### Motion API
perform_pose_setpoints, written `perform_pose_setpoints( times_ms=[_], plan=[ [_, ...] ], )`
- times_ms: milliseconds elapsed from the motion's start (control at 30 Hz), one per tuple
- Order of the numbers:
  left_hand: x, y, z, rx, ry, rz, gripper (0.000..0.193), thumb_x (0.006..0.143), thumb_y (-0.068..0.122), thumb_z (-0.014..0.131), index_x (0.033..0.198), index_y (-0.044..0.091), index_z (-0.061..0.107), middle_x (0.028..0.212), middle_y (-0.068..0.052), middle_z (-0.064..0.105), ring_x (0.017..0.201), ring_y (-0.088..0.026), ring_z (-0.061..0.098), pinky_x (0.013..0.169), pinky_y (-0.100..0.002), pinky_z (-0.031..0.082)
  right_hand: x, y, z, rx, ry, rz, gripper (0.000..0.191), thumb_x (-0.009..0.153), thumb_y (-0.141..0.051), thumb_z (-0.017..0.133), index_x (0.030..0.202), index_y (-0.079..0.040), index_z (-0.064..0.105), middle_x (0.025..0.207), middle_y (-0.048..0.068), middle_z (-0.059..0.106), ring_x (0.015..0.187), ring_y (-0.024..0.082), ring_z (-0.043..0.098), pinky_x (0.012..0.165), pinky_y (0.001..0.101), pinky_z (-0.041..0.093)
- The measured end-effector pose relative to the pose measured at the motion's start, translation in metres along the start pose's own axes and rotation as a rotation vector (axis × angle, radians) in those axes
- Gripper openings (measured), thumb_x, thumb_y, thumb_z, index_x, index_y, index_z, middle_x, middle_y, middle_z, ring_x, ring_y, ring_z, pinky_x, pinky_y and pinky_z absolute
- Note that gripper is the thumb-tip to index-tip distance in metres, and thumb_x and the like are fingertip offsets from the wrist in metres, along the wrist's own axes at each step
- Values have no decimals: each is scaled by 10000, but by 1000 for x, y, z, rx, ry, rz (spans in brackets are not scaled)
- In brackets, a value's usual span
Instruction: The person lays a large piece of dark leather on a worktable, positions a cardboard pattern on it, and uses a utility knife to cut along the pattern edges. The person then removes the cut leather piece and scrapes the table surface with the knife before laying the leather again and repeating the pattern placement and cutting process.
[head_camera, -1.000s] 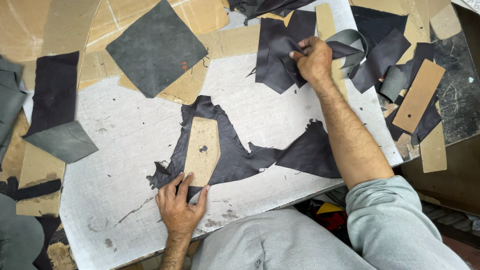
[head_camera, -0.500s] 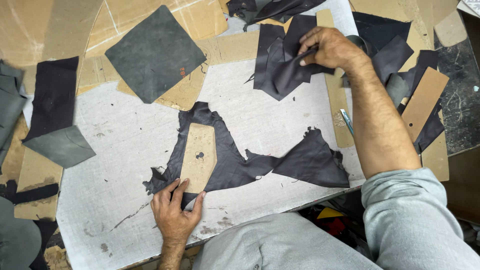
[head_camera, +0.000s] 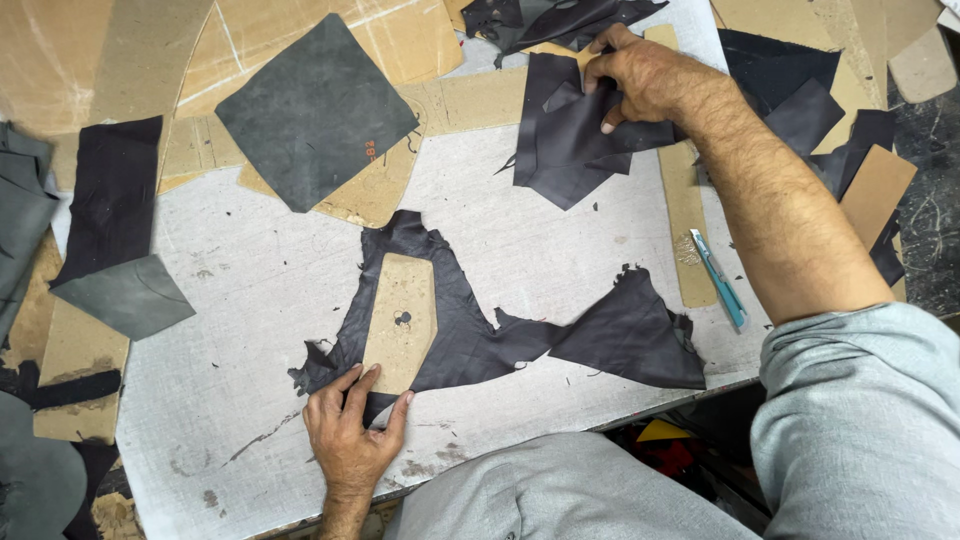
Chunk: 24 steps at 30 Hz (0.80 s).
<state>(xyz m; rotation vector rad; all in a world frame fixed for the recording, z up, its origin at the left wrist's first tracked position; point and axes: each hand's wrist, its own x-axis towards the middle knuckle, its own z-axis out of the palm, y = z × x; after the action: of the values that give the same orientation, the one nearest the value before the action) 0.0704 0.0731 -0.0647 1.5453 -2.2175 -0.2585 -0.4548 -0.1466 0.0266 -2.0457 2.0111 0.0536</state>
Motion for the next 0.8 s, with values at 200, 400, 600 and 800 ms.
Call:
perform_pose_setpoints(
  times_ms=[200,400,600,800],
  plan=[
    [1,-1,-1,-11,-4,-8,558,761,433,842,1196,103,726,1204,-95,619,1140,-254,510,985,-482,428,-21,-8,-13,-298,239,-237,395,589,-271,954,954,-212,815,1328,-12,625,1255,246,569,1068,407,496],
    [2,-2,-1,-15,-6,-8,556,758,431,843,1187,98,727,1202,-93,620,1140,-261,509,983,-487,427,-74,12,-24,-303,303,-353,332,675,-21,847,978,-150,809,1064,-32,780,1159,164,655,1143,437,480],
    [2,0,-1,-11,-15,-5,550,782,432,837,1197,90,725,1193,-97,609,1154,-256,502,1001,-486,421,-96,40,-18,-146,435,-318,217,944,38,733,1117,-84,781,1124,39,766,1015,221,756,867,318,617],
    [1,1,0,-1,-19,-6,549,779,437,825,1192,88,722,1196,-103,610,1147,-262,494,1000,-492,415,-83,28,7,-212,603,-350,156,978,52,723,1072,-66,762,1347,82,736,1044,200,764,827,280,626]
  ],
)
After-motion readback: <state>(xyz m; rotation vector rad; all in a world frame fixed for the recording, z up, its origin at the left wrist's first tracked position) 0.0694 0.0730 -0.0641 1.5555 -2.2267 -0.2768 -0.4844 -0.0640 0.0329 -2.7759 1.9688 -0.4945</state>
